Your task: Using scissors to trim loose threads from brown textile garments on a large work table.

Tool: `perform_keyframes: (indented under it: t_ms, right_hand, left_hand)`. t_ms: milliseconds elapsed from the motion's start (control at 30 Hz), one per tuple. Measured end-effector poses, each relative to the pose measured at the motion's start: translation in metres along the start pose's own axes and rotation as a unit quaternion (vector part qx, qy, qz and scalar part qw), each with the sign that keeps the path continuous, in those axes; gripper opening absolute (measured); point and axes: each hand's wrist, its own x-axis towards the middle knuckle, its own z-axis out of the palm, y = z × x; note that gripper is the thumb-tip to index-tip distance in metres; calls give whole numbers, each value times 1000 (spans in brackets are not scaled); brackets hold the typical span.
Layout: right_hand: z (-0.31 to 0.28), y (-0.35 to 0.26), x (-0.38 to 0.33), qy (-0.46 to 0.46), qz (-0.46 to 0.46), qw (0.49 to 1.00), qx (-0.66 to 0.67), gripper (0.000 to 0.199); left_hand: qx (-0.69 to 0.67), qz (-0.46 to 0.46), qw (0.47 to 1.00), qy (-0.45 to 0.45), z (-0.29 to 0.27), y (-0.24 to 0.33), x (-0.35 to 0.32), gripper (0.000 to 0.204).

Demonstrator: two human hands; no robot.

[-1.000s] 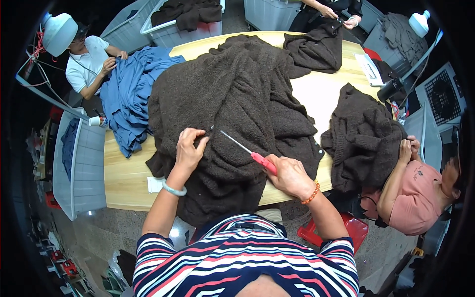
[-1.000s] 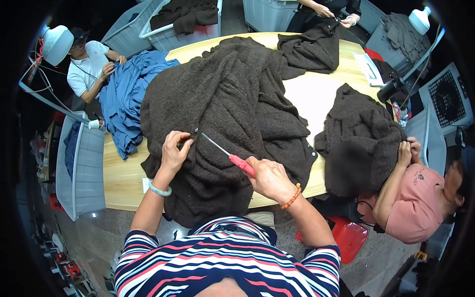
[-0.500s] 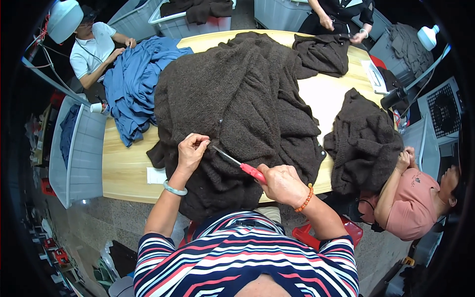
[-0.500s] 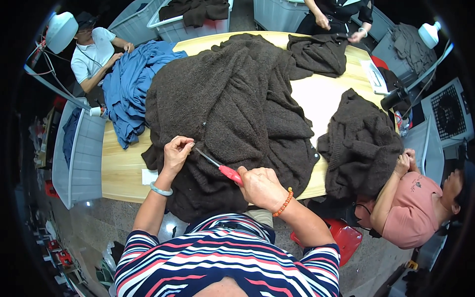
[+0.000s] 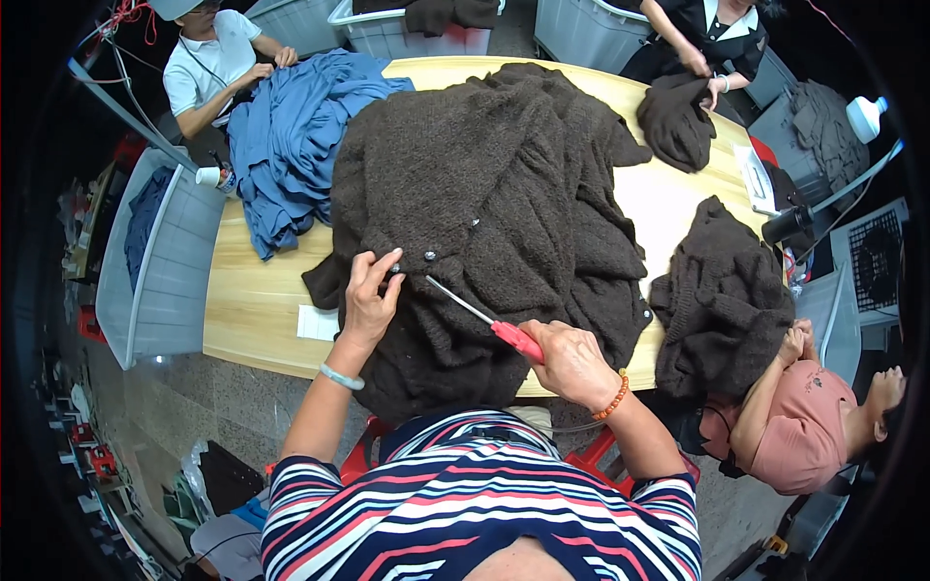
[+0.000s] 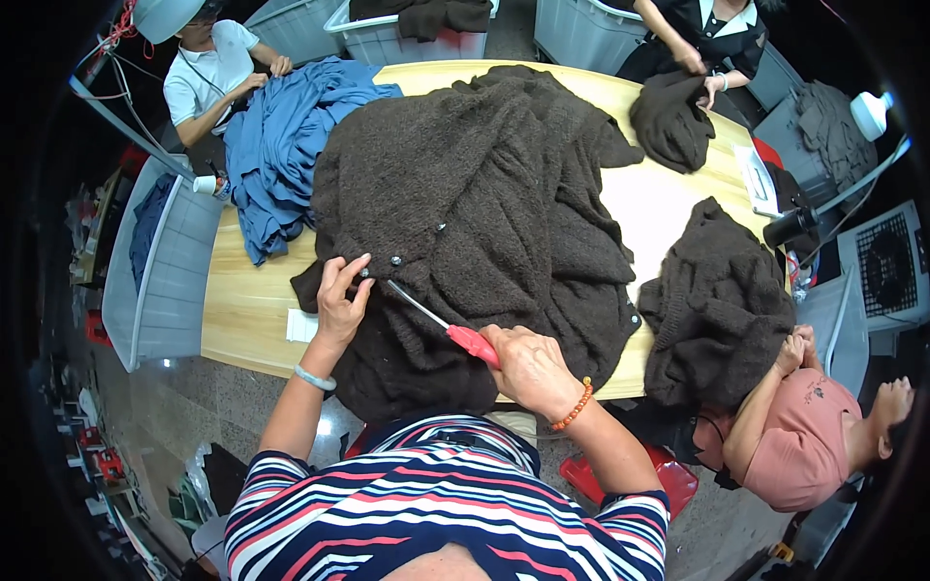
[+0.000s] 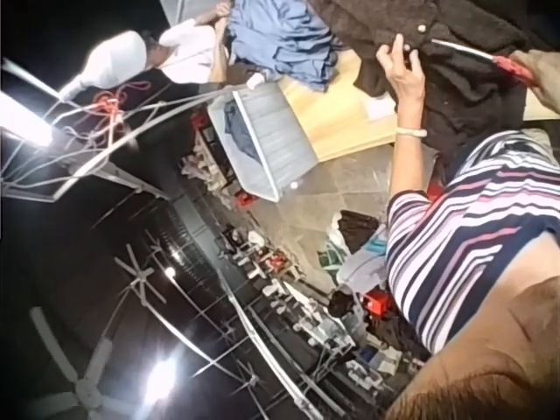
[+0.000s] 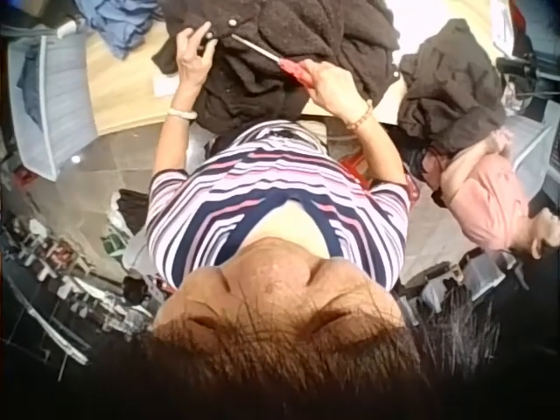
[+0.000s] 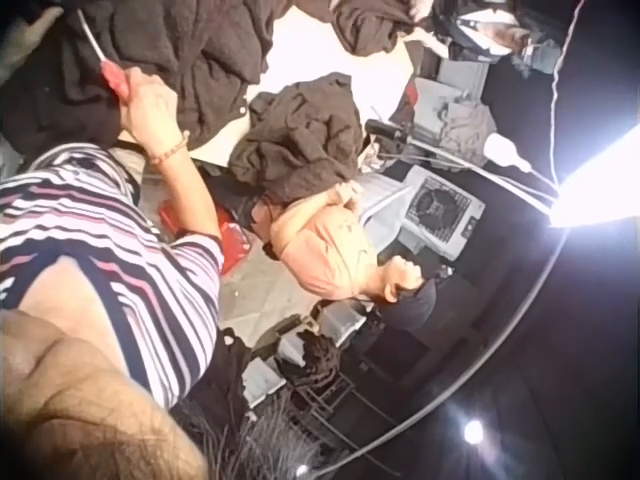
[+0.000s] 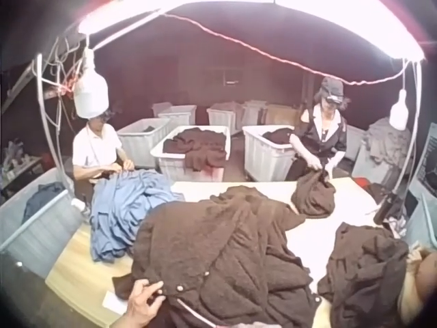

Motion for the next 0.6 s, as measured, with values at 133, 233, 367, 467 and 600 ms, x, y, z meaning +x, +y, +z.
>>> perform_keyframes:
  t_ms: [133, 233, 367, 467, 600]
  right_hand:
    - [-1, -11, 4, -31, -2, 999, -43, 22]
    - [-6, -12, 1, -61, 19, 997, -34, 26]
    - [-15, -12, 1, -53, 26, 998, -29, 19]
    - [-25, -5, 2, 19, 53, 998, 30, 20]
    - [-33, 12, 11, 166, 65, 979, 98, 17]
  left_hand:
    - [-30, -1, 1000, 0, 11, 15, 16, 22]
    - [-92, 0, 996, -13, 9, 21, 14, 19]
    - [-131, 6, 991, -3, 10, 28, 15, 20]
    - [-125, -3, 992, 12, 12, 42, 24, 20]
    - [18, 318, 948, -4, 49, 97, 42, 13]
